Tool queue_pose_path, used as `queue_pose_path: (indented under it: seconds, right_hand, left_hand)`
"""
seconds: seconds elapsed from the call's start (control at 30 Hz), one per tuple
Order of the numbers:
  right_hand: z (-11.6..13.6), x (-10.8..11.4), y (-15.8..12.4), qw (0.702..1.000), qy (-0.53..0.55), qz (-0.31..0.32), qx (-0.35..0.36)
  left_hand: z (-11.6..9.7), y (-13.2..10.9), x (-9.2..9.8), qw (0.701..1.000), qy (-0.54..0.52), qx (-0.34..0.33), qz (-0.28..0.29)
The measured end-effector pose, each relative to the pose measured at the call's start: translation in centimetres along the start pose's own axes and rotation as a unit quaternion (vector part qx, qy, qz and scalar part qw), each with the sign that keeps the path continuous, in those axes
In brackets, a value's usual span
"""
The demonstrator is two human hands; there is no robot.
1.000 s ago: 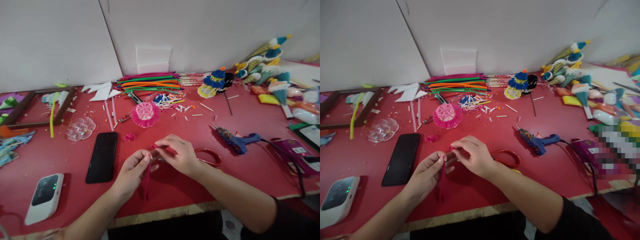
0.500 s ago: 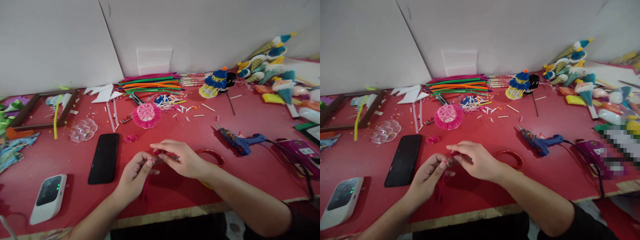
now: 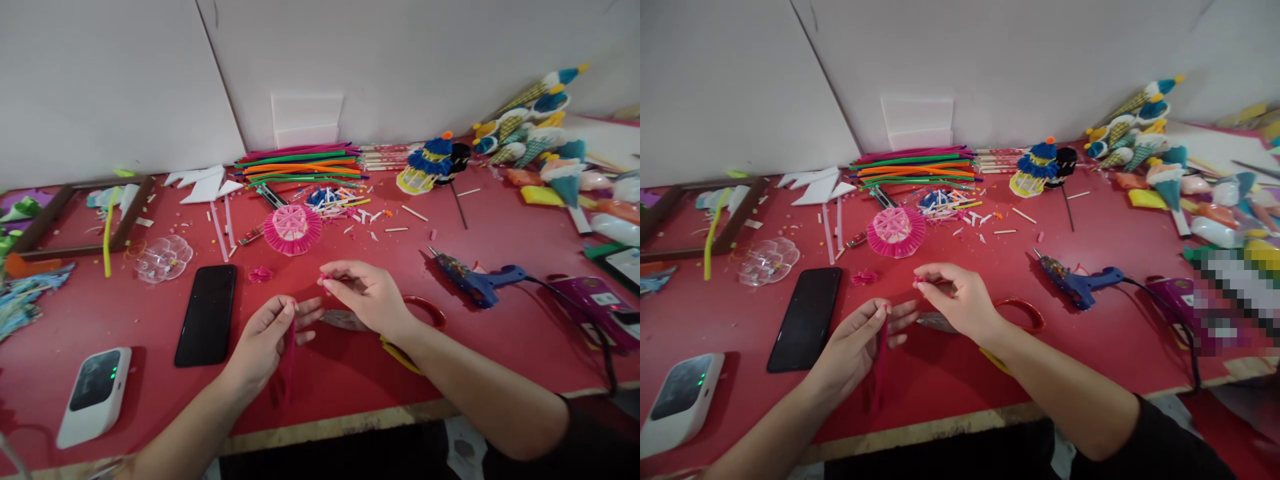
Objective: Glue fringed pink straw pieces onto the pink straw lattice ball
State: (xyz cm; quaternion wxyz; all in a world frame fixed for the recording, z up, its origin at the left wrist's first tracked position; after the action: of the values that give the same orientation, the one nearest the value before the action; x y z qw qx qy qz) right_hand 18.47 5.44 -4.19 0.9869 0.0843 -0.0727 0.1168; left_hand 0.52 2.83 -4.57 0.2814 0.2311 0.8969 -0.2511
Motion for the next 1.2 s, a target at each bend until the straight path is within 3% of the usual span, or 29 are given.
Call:
queue_pose_path:
  seconds: [0.17, 0.37, 0.83, 1.03, 1.2]
  right_hand:
    - [0.1, -0.5, -0.1, 0.999, 0.006, 0.033, 0.011]
    - [0.4, -0.2, -0.1, 1.000, -0.015, 0.014, 0.004]
    - [1.8, 0.2, -0.7, 0.978, -0.194, 0.003, 0.077]
    - [2.2, -0.1, -1.0, 0.967, -0.227, -0.044, 0.103]
    - [2.6, -0.3, -1.2, 0.958, -0.243, -0.038, 0.144]
  left_hand:
    - [0.0, 0.0, 0.0, 1.000, -0.012, 0.007, -0.008]
    - [-0.1, -0.2, 0.5, 0.999, -0.004, -0.012, -0.039]
    - [-0.6, -0.9, 0.6, 0.993, 0.027, -0.093, -0.072]
    - [-0.4, -0.9, 0.5, 0.996, 0.009, -0.075, -0.053]
    - [-0.4, -0.7, 0.1, 0.996, 0.021, -0.083, -0.025]
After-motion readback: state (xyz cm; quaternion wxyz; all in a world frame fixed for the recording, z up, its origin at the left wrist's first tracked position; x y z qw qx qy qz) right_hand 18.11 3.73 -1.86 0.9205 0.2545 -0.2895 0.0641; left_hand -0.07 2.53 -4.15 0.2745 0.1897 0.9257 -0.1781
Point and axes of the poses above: each hand's wrist, its own y-axis towards the middle knuckle, its own x-axis out of the back of the hand, z = x × y, the point moved 4 cm from there along y, towards the middle knuckle, and after that the axes turned 15 degrees about z, right-handed, at the moved point
